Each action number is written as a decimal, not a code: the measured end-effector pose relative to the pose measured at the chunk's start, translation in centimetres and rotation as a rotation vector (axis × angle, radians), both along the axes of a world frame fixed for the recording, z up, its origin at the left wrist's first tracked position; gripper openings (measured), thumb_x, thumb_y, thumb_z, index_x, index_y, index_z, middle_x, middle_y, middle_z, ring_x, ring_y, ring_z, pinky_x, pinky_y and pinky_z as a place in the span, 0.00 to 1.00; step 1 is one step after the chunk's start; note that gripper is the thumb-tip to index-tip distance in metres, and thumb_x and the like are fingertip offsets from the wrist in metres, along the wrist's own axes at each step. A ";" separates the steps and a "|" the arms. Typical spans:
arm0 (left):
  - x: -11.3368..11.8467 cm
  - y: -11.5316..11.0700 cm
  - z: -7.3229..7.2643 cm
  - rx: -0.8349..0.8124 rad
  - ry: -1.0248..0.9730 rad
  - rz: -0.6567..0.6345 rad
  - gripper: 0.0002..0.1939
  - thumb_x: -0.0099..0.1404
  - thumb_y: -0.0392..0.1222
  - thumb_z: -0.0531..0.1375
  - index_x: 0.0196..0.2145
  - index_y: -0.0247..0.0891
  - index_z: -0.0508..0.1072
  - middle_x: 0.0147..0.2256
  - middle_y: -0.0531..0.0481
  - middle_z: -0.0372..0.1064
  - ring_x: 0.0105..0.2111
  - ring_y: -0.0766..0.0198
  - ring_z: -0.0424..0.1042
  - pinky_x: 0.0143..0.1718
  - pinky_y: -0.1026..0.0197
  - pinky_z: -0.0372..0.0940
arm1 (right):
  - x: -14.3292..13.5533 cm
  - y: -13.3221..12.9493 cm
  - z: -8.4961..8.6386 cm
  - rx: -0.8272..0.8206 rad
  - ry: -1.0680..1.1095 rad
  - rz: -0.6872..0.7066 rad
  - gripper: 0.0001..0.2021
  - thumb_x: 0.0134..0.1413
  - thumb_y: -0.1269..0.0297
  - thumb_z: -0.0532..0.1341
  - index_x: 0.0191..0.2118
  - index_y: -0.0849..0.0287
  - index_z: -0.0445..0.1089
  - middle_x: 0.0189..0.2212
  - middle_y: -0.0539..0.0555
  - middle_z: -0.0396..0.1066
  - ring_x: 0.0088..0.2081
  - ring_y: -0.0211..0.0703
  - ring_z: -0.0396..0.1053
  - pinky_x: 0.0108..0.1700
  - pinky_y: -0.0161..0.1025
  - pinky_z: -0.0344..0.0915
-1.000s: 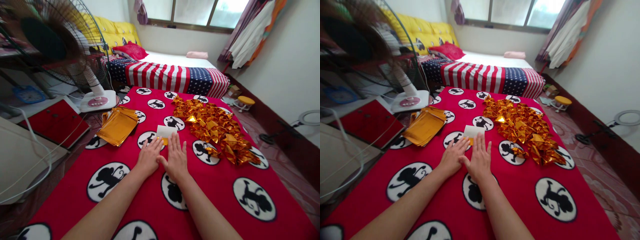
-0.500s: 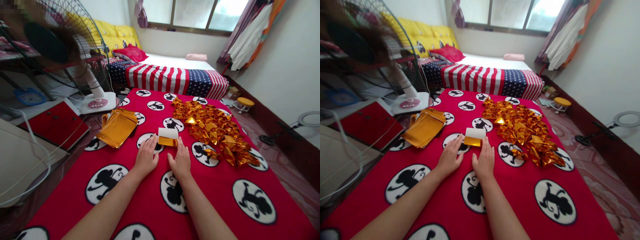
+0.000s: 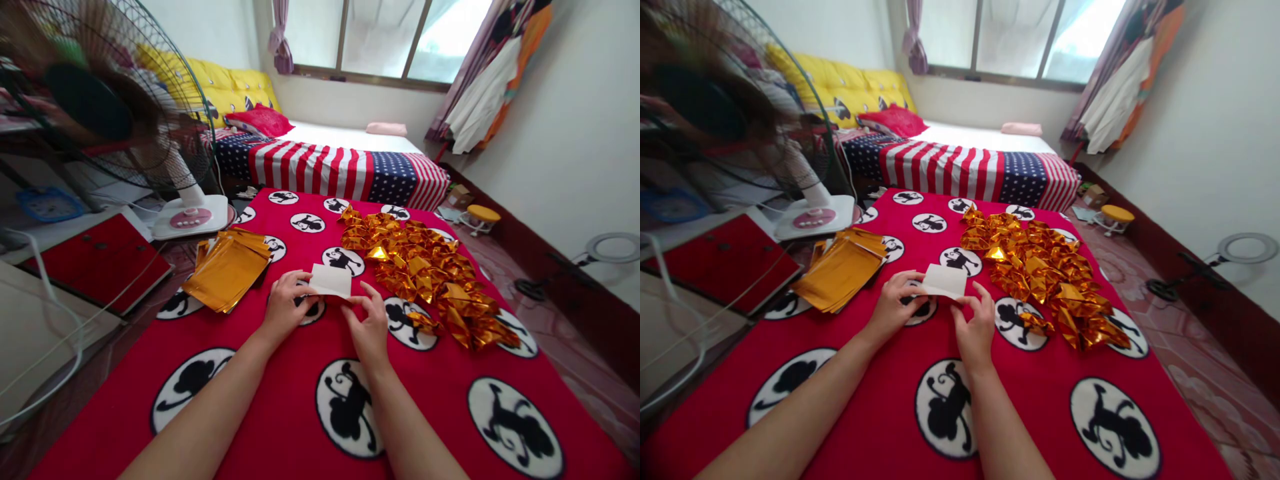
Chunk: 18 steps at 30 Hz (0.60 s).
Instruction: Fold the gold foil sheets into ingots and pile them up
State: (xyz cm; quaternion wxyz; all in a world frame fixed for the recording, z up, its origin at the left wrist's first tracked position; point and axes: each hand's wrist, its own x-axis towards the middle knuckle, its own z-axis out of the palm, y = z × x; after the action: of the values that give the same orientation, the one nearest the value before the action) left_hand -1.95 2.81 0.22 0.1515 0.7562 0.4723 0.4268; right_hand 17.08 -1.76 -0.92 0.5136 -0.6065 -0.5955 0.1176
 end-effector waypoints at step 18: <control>0.4 -0.9 -0.1 -0.601 -0.786 0.000 0.36 0.57 0.50 0.65 0.59 0.36 0.62 0.22 0.58 0.69 0.22 0.70 0.68 0.24 0.71 0.60 | -1.3 0.8 0.5 -0.263 0.876 0.207 0.13 0.45 0.59 0.68 0.36 0.59 0.72 0.29 0.51 0.75 0.32 0.41 0.72 0.35 0.36 0.68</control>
State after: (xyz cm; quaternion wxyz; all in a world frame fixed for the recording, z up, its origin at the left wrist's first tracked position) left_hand -1.60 1.94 0.08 0.5298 0.4607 0.4816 0.5246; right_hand 15.80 -1.00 -0.45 0.6210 -0.4971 -0.3599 0.4875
